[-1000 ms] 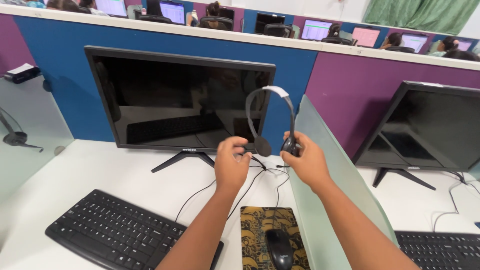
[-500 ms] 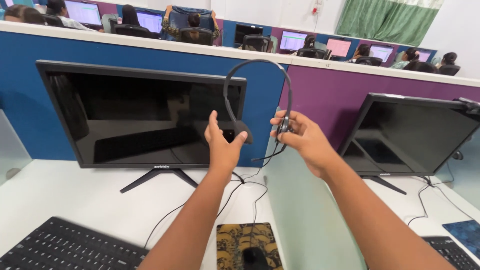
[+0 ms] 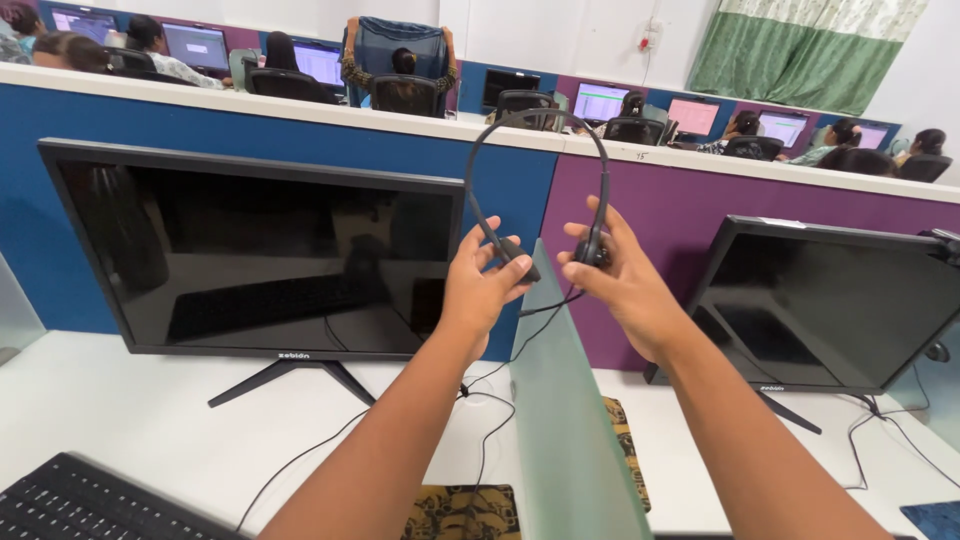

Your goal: Installing a webcam on top of a computer monitor in an office setting.

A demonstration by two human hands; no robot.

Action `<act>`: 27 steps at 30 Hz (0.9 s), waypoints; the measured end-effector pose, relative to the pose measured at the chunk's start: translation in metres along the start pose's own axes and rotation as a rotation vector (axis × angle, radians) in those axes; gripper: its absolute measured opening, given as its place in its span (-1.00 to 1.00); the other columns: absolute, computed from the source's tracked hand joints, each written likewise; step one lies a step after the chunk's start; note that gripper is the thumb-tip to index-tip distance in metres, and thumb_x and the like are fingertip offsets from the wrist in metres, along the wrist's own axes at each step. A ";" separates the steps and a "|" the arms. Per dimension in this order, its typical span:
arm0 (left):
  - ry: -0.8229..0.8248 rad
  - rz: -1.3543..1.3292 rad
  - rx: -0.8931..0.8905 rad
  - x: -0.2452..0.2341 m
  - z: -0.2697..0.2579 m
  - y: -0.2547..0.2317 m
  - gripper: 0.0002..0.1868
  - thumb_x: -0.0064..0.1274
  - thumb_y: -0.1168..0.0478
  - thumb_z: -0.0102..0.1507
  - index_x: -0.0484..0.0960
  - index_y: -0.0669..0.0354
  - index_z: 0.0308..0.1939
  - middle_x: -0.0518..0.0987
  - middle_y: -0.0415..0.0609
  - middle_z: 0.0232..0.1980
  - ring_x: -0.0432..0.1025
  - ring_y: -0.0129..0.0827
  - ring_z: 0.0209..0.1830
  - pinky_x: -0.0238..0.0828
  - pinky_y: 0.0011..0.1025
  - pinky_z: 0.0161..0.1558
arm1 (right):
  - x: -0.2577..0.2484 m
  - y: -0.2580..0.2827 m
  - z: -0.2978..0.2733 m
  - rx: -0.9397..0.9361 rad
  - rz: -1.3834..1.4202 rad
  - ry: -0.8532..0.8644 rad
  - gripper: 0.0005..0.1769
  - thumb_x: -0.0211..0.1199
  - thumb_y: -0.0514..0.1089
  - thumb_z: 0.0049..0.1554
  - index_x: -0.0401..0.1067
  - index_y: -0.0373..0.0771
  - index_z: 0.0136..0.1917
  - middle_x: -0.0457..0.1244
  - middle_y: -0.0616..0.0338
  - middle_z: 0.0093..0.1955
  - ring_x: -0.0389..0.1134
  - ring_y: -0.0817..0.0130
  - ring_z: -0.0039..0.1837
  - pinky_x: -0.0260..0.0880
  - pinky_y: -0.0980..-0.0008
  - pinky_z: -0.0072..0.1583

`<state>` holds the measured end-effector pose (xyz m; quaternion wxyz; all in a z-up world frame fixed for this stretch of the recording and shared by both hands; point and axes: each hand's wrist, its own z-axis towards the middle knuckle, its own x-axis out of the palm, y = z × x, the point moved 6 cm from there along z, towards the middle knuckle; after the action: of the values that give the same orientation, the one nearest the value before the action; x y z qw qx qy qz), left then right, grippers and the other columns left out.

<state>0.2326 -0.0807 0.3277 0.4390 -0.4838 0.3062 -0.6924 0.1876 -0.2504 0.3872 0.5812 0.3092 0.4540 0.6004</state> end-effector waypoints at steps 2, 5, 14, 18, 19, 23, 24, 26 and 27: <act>-0.008 -0.010 0.010 0.004 0.007 0.003 -0.21 0.11 0.41 0.22 0.17 0.10 0.51 0.45 0.06 0.30 0.52 -0.24 0.14 0.64 -0.25 0.09 | 0.000 0.004 0.003 -0.043 -0.018 0.032 0.03 0.28 -0.31 0.06 -0.15 0.06 0.65 0.19 0.20 0.35 0.35 0.40 0.24 0.38 0.34 0.26; -0.009 -0.027 0.022 0.010 0.014 0.000 -0.21 0.09 0.40 0.23 0.13 0.09 0.52 0.44 0.05 0.32 0.51 -0.23 0.16 0.62 -0.24 0.08 | -0.004 0.013 0.007 -0.098 -0.074 0.047 0.10 0.33 -0.33 0.04 -0.16 0.13 0.67 0.22 0.18 0.27 0.31 0.43 0.15 0.38 0.36 0.25; 0.079 0.064 0.069 0.032 0.017 -0.019 0.01 0.07 0.39 0.24 -0.22 -0.07 0.62 0.30 0.04 0.36 0.47 -0.26 0.14 0.65 -0.26 0.10 | -0.031 0.012 0.025 -0.137 -0.133 -0.036 0.10 0.28 -0.36 0.08 -0.17 0.19 0.69 0.26 0.20 0.26 0.25 0.49 0.13 0.35 0.37 0.24; 0.045 0.157 0.078 0.017 0.025 -0.005 0.06 0.09 0.42 0.21 -0.21 -0.10 0.63 0.31 0.03 0.34 0.48 -0.29 0.10 0.65 -0.28 0.10 | -0.034 -0.006 0.030 -0.094 -0.156 -0.058 0.05 0.24 -0.38 0.11 -0.16 0.20 0.68 0.25 0.24 0.28 0.25 0.51 0.16 0.35 0.37 0.24; 0.046 0.157 0.076 0.013 0.023 -0.002 0.06 0.09 0.42 0.21 -0.21 -0.10 0.63 0.31 0.03 0.34 0.48 -0.29 0.10 0.65 -0.28 0.10 | -0.035 -0.015 0.033 -0.092 -0.155 -0.060 0.05 0.24 -0.38 0.11 -0.16 0.20 0.68 0.25 0.24 0.28 0.25 0.51 0.16 0.35 0.37 0.24; 0.017 0.317 0.078 -0.006 0.029 0.008 0.08 0.09 0.47 0.19 -0.20 -0.13 0.64 0.34 -0.03 0.36 0.50 -0.22 0.11 0.54 -0.31 0.08 | -0.035 -0.044 0.043 -0.037 -0.104 -0.093 0.01 0.22 -0.41 0.11 -0.09 0.19 0.66 0.22 0.21 0.26 0.29 0.48 0.15 0.36 0.37 0.27; 0.012 0.371 0.089 -0.011 0.030 0.012 0.08 0.10 0.48 0.18 -0.19 -0.13 0.64 0.35 -0.04 0.37 0.50 -0.20 0.13 0.50 -0.33 0.09 | -0.033 -0.050 0.044 -0.026 -0.086 -0.096 -0.01 0.21 -0.41 0.11 -0.07 0.18 0.65 0.22 0.21 0.26 0.31 0.47 0.15 0.37 0.37 0.27; 0.016 0.394 0.106 -0.014 0.033 0.013 0.08 0.10 0.48 0.18 -0.17 -0.13 0.64 0.36 -0.04 0.36 0.49 -0.21 0.16 0.48 -0.33 0.12 | -0.031 -0.057 0.046 -0.019 -0.104 -0.119 0.00 0.22 -0.41 0.10 -0.06 0.19 0.65 0.22 0.21 0.26 0.32 0.47 0.15 0.36 0.37 0.27; 0.018 0.416 0.128 -0.015 0.036 0.012 0.07 0.11 0.49 0.18 -0.15 -0.12 0.64 0.36 -0.04 0.36 0.48 -0.21 0.20 0.46 -0.34 0.14 | -0.030 -0.060 0.049 -0.017 -0.123 -0.138 0.00 0.23 -0.41 0.10 -0.05 0.19 0.65 0.23 0.21 0.26 0.32 0.47 0.15 0.35 0.37 0.27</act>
<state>0.2721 -0.0720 0.3237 0.5996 -0.3751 0.3587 -0.6092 0.2604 -0.2763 0.3571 0.6494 0.3167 0.4258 0.5446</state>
